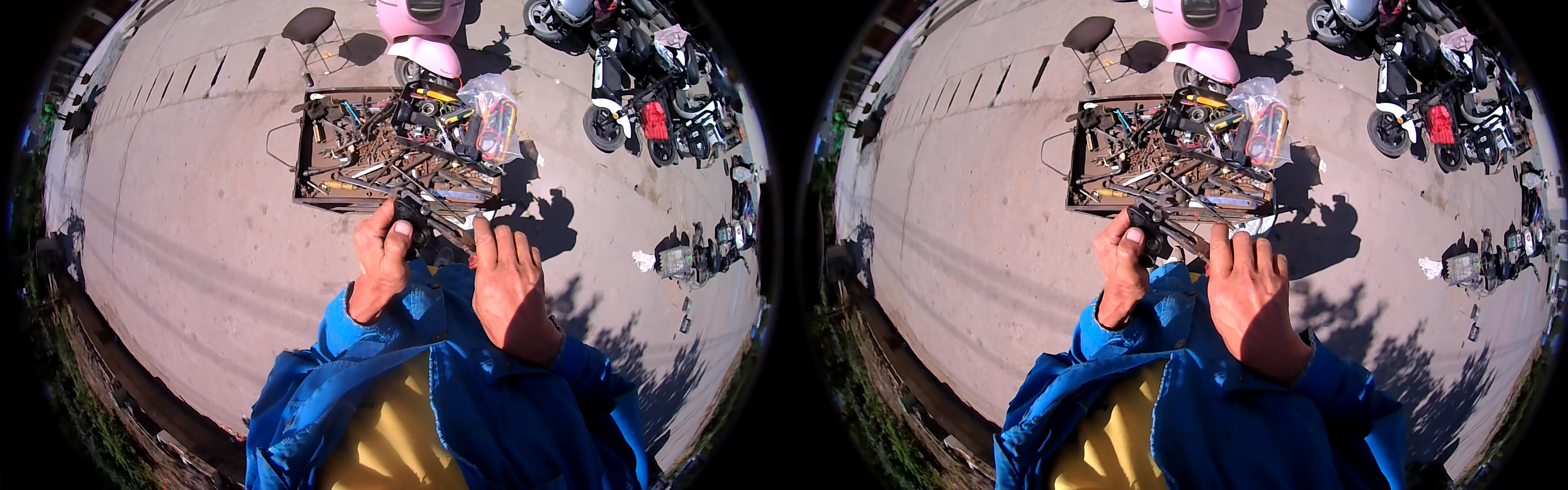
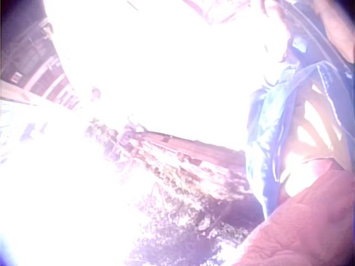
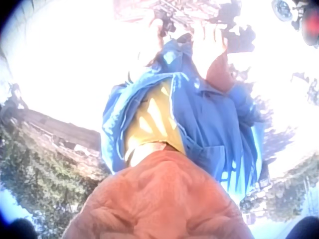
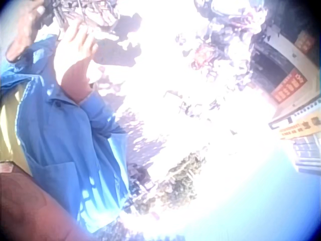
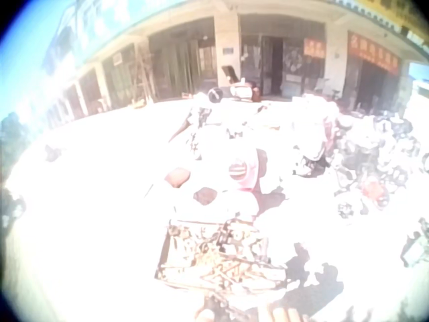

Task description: The person uses pliers to manipulate a small black mechanical component, likely a scooter part, held in their hands. They repeatedly squeeze and adjust the component while standing in an outdoor area with parked scooters and a tool cart nearby. The person briefly moves a large white plastic sheet before returning to the component.

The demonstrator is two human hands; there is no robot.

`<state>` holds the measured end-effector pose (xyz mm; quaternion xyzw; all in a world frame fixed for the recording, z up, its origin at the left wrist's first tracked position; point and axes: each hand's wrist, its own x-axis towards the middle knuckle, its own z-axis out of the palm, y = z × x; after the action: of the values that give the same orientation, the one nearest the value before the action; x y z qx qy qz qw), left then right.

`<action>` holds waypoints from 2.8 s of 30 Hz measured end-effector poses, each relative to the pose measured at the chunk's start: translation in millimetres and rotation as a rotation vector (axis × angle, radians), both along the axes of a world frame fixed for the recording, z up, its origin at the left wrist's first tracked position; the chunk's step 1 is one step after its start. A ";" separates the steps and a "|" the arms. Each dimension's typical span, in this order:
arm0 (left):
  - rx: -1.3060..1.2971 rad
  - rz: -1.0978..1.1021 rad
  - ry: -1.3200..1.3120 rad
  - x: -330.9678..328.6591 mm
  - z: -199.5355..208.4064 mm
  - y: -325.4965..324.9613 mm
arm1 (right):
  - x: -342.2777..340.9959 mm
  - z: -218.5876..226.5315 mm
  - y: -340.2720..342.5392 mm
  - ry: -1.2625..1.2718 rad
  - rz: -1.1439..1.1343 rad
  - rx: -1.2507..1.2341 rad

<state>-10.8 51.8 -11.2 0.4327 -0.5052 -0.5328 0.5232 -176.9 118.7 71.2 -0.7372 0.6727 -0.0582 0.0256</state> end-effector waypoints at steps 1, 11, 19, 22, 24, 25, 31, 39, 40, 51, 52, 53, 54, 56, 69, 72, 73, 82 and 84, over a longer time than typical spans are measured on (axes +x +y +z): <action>0.007 0.014 0.014 -1.3 -0.3 2.0 | 0.2 1.0 0.5 -0.050 -0.002 0.011; -0.087 0.093 -0.046 -5.2 -4.3 0.2 | -0.5 -5.7 0.6 -0.296 -0.004 0.063; -0.058 0.139 -0.021 -7.2 -7.7 0.4 | -1.2 -16.7 -1.7 -0.300 0.022 0.041; -0.076 0.152 -0.036 -7.1 -9.6 0.8 | -0.9 -18.6 -1.9 -0.315 0.020 0.034; -0.068 0.163 -0.014 -7.9 -8.2 1.8 | -0.4 -18.9 -2.2 -0.326 0.018 0.038; -0.066 0.167 -0.003 -8.5 -7.4 1.8 | -0.3 -19.3 -2.5 -0.327 0.016 0.036; -0.049 0.182 0.011 -12.7 -7.4 3.8 | -0.7 -19.5 -2.5 -0.402 0.000 0.060; -0.063 0.233 0.079 -21.4 -4.3 6.7 | 1.2 -28.8 -0.4 -0.545 -0.011 0.043; -0.062 0.255 0.116 -23.8 -3.0 7.9 | 1.2 -27.4 -1.8 -0.529 -0.021 0.029; -0.159 0.055 -0.040 -18.7 -10.6 -0.4 | -18.4 -22.9 -0.3 -0.471 -0.125 0.082; -0.202 0.054 -0.082 -19.2 -11.0 -2.5 | -20.9 -23.9 0.9 -0.479 -0.126 0.093; -0.244 0.053 -0.124 -19.4 -11.2 -4.5 | -23.3 -24.3 1.2 -0.487 -0.127 0.105; -0.286 0.052 -0.167 -19.3 -11.0 -6.5 | -25.9 -23.0 -0.3 -0.462 -0.127 0.080; -0.387 0.043 -0.324 -18.6 -10.8 -9.1 | -29.4 -18.2 -0.7 -0.411 -0.133 0.041; -0.538 0.123 -0.428 -20.9 -7.7 -10.0 | -30.0 -7.1 -5.2 -0.002 0.015 -0.166; -0.605 0.132 -0.447 -19.6 -6.5 -11.9 | -30.9 -5.1 -6.2 0.014 0.039 -0.173; -0.604 0.127 -0.456 -19.4 -4.8 -11.8 | -31.1 -4.0 -7.0 0.025 0.045 -0.174; -0.662 0.126 -0.527 -11.9 -4.1 -13.7 | -36.3 19.7 -19.8 -0.220 0.199 0.042; -0.699 0.093 -0.545 -9.3 -3.1 -15.0 | -40.5 16.7 -20.6 -0.227 0.195 0.050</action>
<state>-20.1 36.8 -14.2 0.3768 -0.7544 -0.1721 0.5092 -217.4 98.1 87.9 -0.7869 0.5918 -0.1216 0.1255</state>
